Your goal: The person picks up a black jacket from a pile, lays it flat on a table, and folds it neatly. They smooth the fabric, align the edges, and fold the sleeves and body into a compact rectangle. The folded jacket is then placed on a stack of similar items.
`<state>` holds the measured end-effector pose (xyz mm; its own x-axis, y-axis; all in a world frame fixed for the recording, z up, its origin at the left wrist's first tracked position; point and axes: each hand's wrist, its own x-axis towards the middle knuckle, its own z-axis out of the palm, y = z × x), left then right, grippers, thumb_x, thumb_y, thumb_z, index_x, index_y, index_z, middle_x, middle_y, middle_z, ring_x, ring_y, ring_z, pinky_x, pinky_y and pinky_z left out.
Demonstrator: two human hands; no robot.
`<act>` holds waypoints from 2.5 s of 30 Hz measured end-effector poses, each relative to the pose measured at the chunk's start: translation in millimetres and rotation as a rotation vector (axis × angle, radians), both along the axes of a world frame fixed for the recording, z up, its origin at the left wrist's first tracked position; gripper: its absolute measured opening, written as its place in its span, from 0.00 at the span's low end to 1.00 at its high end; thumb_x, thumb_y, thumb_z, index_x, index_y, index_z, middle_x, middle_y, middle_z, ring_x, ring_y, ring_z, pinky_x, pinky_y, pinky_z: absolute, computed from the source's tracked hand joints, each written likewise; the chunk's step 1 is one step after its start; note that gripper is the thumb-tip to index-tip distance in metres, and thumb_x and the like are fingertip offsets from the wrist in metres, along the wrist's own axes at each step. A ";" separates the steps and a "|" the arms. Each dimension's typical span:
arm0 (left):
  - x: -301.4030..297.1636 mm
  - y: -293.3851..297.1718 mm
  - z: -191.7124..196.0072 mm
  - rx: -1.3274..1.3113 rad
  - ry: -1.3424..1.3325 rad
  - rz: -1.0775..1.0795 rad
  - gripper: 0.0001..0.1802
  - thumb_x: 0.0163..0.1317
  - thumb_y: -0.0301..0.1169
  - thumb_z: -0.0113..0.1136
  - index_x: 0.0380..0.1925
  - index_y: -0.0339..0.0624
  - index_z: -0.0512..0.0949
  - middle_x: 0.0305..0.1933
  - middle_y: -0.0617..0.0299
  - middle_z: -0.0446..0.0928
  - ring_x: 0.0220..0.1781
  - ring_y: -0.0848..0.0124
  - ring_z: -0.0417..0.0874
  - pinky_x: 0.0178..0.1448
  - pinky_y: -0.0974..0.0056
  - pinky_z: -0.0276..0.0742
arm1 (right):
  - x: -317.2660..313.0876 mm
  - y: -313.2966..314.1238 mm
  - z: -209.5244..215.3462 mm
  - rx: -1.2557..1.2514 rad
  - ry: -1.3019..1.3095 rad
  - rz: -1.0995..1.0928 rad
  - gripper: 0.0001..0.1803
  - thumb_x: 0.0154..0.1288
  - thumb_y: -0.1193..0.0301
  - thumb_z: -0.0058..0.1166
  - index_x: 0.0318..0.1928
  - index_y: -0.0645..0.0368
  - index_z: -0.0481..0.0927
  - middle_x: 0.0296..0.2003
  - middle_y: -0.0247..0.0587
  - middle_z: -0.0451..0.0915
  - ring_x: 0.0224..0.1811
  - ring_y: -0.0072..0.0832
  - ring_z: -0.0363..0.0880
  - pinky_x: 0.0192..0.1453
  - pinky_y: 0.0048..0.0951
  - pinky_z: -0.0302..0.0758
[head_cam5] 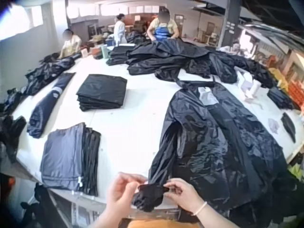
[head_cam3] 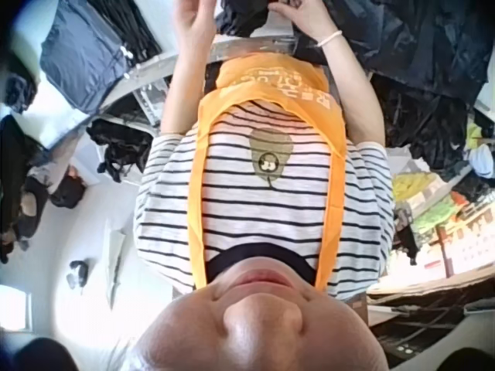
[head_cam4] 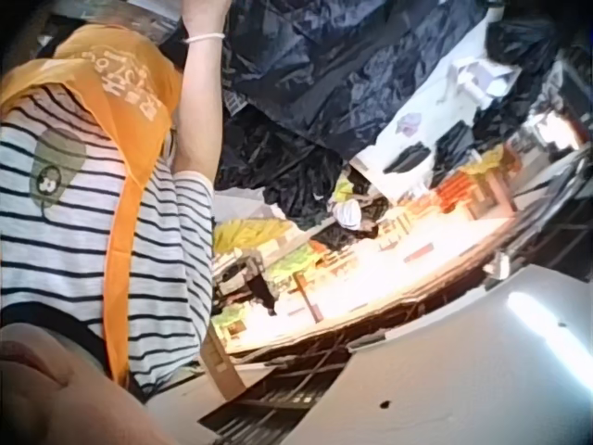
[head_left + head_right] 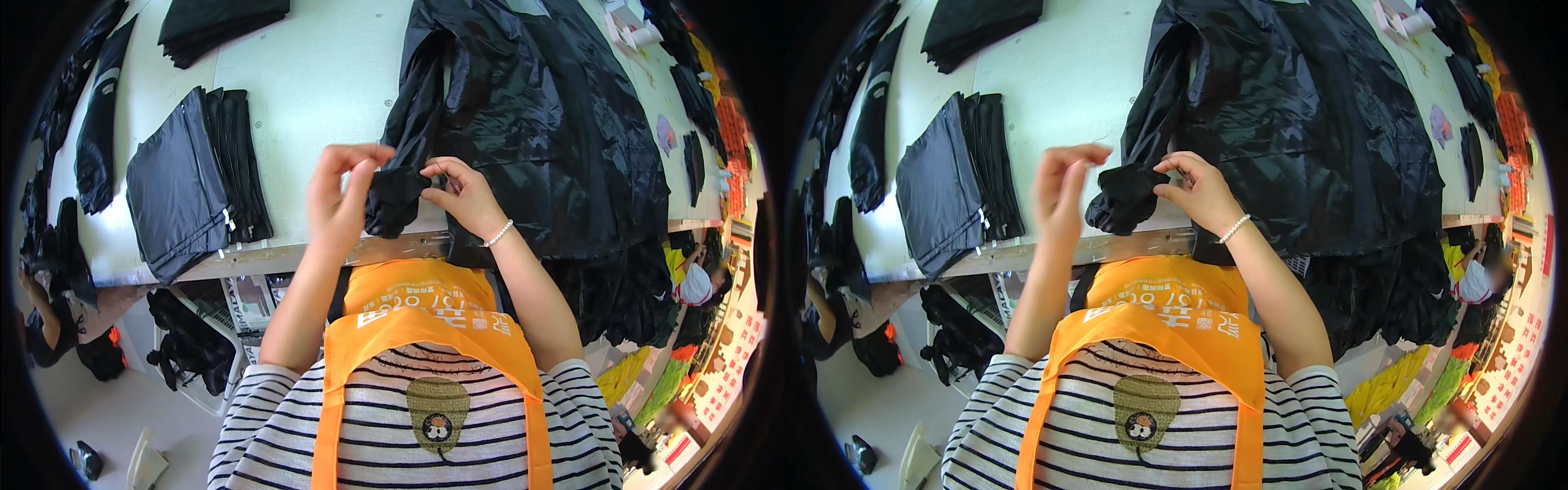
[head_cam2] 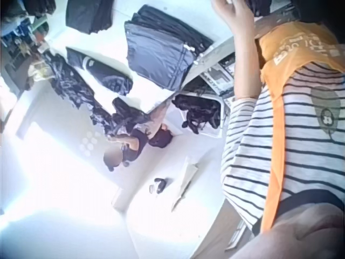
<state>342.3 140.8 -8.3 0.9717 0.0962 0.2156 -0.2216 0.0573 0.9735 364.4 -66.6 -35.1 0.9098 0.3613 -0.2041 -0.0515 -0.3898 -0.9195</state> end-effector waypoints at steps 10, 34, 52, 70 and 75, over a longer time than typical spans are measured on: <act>-166.2 50.3 54.4 -0.120 0.476 0.103 0.05 0.64 0.24 0.52 0.31 0.39 0.67 0.26 0.62 0.71 0.28 0.77 0.69 0.34 0.73 0.64 | 26.5 12.4 -3.4 0.307 0.141 0.063 0.06 0.61 0.76 0.59 0.36 0.62 0.75 0.26 0.24 0.73 0.27 0.11 0.65 0.32 0.14 0.67; -54.8 1.8 5.5 0.482 0.143 0.536 0.03 0.56 0.22 0.63 0.30 0.33 0.80 0.23 0.66 0.75 0.26 0.81 0.70 0.32 0.76 0.65 | 1.5 52.4 20.4 0.077 -0.252 0.278 0.07 0.56 0.80 0.61 0.35 0.65 0.78 0.36 0.34 0.77 0.30 0.16 0.75 0.34 0.16 0.72; -18.6 25.1 3.8 -0.318 0.211 0.282 0.08 0.62 0.29 0.59 0.34 0.35 0.83 0.46 0.64 0.74 0.42 0.80 0.71 0.43 0.74 0.66 | 27.2 79.8 82.4 -0.348 -0.790 0.430 0.11 0.55 0.71 0.60 0.38 0.58 0.73 0.33 0.38 0.73 0.34 0.35 0.77 0.36 0.32 0.75; -15.9 25.1 -4.9 -0.504 0.193 0.278 0.10 0.61 0.32 0.60 0.33 0.36 0.83 0.43 0.68 0.73 0.31 0.81 0.68 0.37 0.75 0.64 | 37.5 102.7 87.3 -0.494 -0.975 0.574 0.07 0.57 0.71 0.57 0.32 0.57 0.73 0.29 0.38 0.73 0.31 0.34 0.78 0.36 0.33 0.75; -24.2 27.9 0.6 -0.497 0.208 0.299 0.09 0.63 0.30 0.58 0.33 0.35 0.82 0.45 0.63 0.74 0.31 0.81 0.68 0.36 0.75 0.63 | 34.2 97.6 75.3 -0.458 -0.951 0.556 0.07 0.58 0.70 0.57 0.34 0.58 0.74 0.31 0.39 0.75 0.32 0.36 0.78 0.34 0.33 0.75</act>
<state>318.1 168.7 -7.6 0.9038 0.4117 -0.1165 -0.1062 0.4798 0.8709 398.6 31.0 40.2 0.5080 0.8229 0.2545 0.8548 -0.4451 -0.2668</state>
